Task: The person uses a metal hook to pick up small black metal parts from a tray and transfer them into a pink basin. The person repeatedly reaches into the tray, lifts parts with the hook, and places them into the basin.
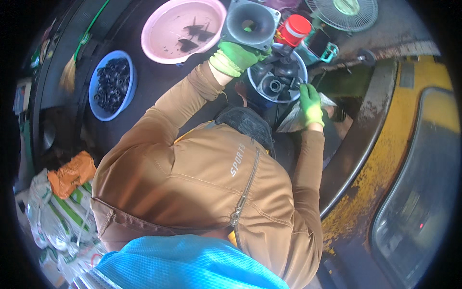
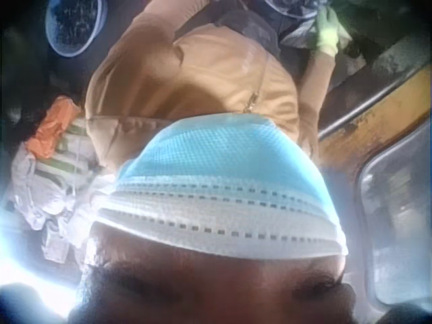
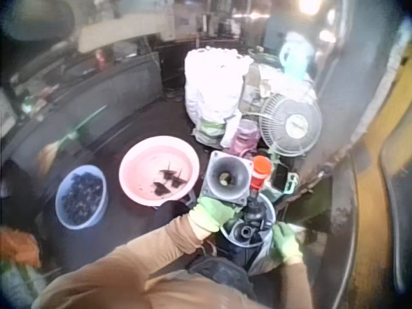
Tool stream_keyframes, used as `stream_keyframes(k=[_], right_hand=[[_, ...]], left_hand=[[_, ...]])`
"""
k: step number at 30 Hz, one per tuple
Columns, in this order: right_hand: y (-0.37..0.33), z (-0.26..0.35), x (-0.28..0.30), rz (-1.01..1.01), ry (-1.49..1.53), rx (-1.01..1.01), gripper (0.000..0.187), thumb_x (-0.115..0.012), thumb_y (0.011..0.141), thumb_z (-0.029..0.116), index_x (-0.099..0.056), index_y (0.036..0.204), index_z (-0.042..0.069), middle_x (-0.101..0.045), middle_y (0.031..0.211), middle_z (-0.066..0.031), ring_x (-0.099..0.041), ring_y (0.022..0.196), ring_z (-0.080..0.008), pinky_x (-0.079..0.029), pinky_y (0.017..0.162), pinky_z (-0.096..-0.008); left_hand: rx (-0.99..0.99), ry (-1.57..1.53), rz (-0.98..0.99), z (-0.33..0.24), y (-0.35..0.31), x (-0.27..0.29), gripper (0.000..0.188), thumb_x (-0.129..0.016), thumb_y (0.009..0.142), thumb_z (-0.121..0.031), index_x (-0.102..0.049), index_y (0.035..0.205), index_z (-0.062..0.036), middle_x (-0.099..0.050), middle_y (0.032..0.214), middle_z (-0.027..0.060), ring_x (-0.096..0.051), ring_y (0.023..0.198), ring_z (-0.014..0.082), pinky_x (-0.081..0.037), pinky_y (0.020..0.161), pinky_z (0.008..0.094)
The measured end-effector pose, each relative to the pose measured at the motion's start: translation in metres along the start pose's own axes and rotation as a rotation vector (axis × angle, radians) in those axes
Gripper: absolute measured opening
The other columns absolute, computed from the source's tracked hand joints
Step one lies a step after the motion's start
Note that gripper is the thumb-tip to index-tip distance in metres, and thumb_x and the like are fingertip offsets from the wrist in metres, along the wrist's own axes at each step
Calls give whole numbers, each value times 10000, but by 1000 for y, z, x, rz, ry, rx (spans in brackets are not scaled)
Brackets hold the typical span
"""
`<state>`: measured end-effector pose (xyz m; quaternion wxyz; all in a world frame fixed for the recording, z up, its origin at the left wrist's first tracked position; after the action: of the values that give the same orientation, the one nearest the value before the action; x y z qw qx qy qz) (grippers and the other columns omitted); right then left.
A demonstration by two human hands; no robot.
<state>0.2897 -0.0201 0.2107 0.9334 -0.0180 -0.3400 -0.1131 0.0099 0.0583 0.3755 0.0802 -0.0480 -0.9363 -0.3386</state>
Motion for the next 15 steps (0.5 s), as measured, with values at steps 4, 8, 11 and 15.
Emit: stream_keyframes(k=[4,8,11,15], right_hand=[[-14,-45,-29,243,111,-360,319,-553,918,308,-611,1090,46,-546,721,-6,-481,606,-113,-403,552,-275],[-15,-22,-22,201,23,-41,282,-540,931,254,-603,1093,32,-564,804,-30,-509,699,-143,-423,639,-288],[-29,-54,-19,202,268,-449,250,-541,944,256,-598,1072,50,-511,714,19,-429,560,-71,-345,482,-238],[-36,-51,-19,229,340,-454,238,-541,945,287,-609,1017,71,-434,582,51,-348,420,-34,-272,379,-186]], left_hand=[[11,-294,-115,35,-10,38,262,-540,862,-159,-585,1118,-125,-622,1057,27,-591,939,158,-493,795,306],[387,-1333,-378,146,-58,96,269,-468,922,-241,-541,1157,-132,-607,1084,3,-583,979,153,-491,837,323],[536,-1294,-733,221,-139,178,264,-411,956,-287,-526,1121,-117,-591,1104,-10,-588,988,177,-502,839,322],[1123,-406,-1129,278,-345,282,360,-459,924,-325,-483,1233,-141,-577,1151,64,-575,903,239,-480,753,346]])
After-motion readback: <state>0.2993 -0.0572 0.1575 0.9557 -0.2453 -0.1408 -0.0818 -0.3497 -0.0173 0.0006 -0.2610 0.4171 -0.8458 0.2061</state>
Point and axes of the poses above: each hand's wrist, its own y-axis towards the middle knuckle, its own x-axis out of the back of the hand, z = x × y, the point moved 9 cm from there along y, towards the middle knuckle
